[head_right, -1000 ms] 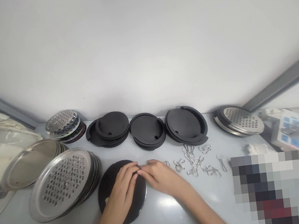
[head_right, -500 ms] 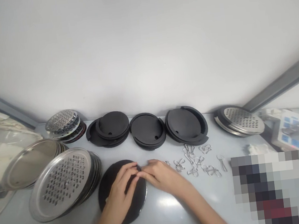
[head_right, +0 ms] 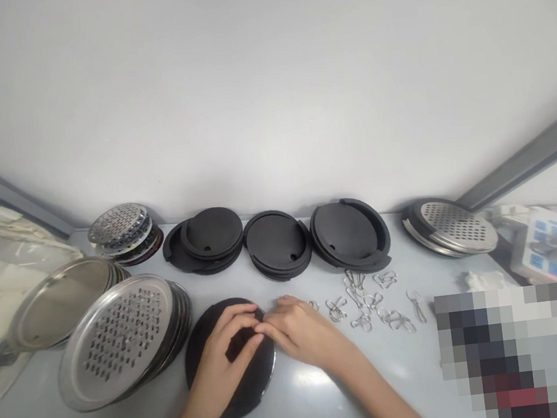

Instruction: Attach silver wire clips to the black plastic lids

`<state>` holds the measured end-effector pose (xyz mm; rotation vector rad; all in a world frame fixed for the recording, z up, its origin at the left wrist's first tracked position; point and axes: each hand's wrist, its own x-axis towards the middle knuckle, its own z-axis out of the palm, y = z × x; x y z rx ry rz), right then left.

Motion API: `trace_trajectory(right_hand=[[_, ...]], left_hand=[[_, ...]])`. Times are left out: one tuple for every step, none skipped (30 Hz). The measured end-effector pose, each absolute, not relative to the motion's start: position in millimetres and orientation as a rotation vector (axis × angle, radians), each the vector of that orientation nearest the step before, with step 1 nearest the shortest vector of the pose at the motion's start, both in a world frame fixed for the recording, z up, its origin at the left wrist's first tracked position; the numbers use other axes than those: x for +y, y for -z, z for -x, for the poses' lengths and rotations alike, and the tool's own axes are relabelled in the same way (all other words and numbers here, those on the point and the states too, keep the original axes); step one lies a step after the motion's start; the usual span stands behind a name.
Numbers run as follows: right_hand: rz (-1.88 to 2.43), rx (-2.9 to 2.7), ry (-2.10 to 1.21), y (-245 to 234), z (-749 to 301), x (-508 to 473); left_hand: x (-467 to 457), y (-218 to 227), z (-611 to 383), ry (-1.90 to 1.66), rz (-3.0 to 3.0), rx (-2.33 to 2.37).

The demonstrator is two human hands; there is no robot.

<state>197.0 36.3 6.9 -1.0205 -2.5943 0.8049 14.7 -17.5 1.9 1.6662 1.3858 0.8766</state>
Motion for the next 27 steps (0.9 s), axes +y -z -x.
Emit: trace_trajectory(right_hand=[[1.016,-2.592,-0.804,-7,-197,36],[1.005,-2.588,-0.808,-6,-196,35],[0.993,-2.583,-0.817,-6,-196,34],[0.980,-2.576,-0.829,-6,-195,34],[0.968,-2.569,-0.844,-7,-195,33],[0.959,-2.562,-0.861,-7,-195,33],[0.952,-2.555,-0.878,-9,-195,32],[0.950,-2.549,-0.896,-10,-195,31],[0.953,-2.543,-0.910,-12,-195,31],[0.960,-2.535,-0.921,-13,-195,30],[0.970,-2.523,-0.933,-15,-195,30],[0.980,-2.506,-0.946,-17,-195,29],[0.987,-2.487,-0.964,-18,-195,29],[0.991,-2.466,-0.987,-19,-195,28],[0.993,-2.446,-1.012,-19,-194,28],[0.998,-2.428,-1.036,-19,-194,28],[1.012,-2.411,-1.052,-19,-194,28],[1.038,-2.394,-1.058,-18,-194,29],[1.081,-2.375,-1.054,-17,-194,30],[1.139,-2.354,-1.042,-17,-195,30],[1.200,-2.335,-1.025,-16,-195,31],[1.255,-2.322,-1.009,-15,-196,32],[1.297,-2.315,-0.997,-14,-196,33],[1.324,-2.314,-0.990,-13,-196,34],[1.334,-2.321,-0.984,-12,-196,34],[1.333,-2.336,-0.975,-10,-196,34],[1.327,-2.354,-0.959,-9,-195,34]], left_hand=[[-17,-2,-14,-0.881,-1.659,1.385],[-17,-2,-14,-0.887,-1.655,1.384],[-17,-2,-14,-0.895,-1.652,1.383],[-16,-2,-14,-0.901,-1.649,1.382],[-16,-2,-14,-0.907,-1.648,1.380],[-16,-3,-14,-0.910,-1.647,1.378],[-16,-3,-14,-0.914,-1.647,1.378],[-16,-3,-14,-0.919,-1.644,1.379],[-16,-3,-14,-0.928,-1.639,1.384],[-16,-3,-14,-0.940,-1.632,1.390],[-16,-3,-14,-0.954,-1.624,1.398],[-16,-3,-14,-0.968,-1.614,1.405],[-16,-2,-14,-0.981,-1.606,1.413],[-16,-1,-14,-0.990,-1.601,1.418],[-15,0,-14,-0.995,-1.600,1.422],[-15,1,-13,-0.998,-1.601,1.424],[-15,2,-13,-1.002,-1.604,1.426],[-15,3,-13,-1.010,-1.609,1.430],[-15,4,-13,-1.020,-1.611,1.438],[-16,5,-14,-1.032,-1.612,1.452],[-16,5,-14,-1.041,-1.613,1.469],[-16,5,-14,-1.043,-1.618,1.487],[-16,5,-15,-1.038,-1.629,1.501],[-17,5,-16,-1.023,-1.645,1.510],[-17,4,-16,-1.007,-1.665,1.515],[-17,4,-17,-0.994,-1.687,1.516],[-17,3,-17,-0.983,-1.709,1.515]])
